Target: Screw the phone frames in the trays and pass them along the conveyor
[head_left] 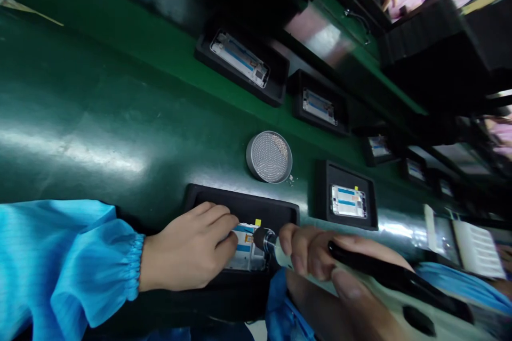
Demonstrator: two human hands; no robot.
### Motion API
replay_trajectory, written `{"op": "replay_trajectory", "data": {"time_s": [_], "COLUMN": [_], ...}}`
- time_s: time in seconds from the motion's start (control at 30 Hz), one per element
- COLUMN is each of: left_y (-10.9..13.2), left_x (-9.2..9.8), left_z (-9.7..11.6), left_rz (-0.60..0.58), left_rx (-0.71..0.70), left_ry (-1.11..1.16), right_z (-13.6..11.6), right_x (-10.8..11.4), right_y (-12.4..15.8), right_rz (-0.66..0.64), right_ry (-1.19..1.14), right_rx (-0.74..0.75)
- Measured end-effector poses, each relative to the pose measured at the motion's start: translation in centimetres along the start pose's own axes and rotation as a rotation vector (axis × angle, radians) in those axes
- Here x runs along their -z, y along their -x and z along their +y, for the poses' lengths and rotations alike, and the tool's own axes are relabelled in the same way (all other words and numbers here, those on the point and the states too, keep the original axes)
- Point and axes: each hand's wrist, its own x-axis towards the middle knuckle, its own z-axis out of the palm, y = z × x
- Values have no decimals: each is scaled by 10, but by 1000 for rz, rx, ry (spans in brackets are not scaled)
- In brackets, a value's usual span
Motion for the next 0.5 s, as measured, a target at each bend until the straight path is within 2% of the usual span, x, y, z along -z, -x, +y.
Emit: {"op": "replay_trajectory", "data": {"time_s": [0.13,0.27,0.5], "left_y": [5,5,4], "left_x": [-6,-8,-8], "left_z": [1,2,2], "left_rz": [-39,-66,-57], "left_rx": [-74,-75,-88], "left_ry": [-201,-221,-226], "right_z": [14,21,29], "right_x": [-5,-4,-5], "right_y": [-2,-1,0], "right_rz": [8,-14,57], "right_ry": [-82,-69,-82], "right_rx": [73,74,56]}}
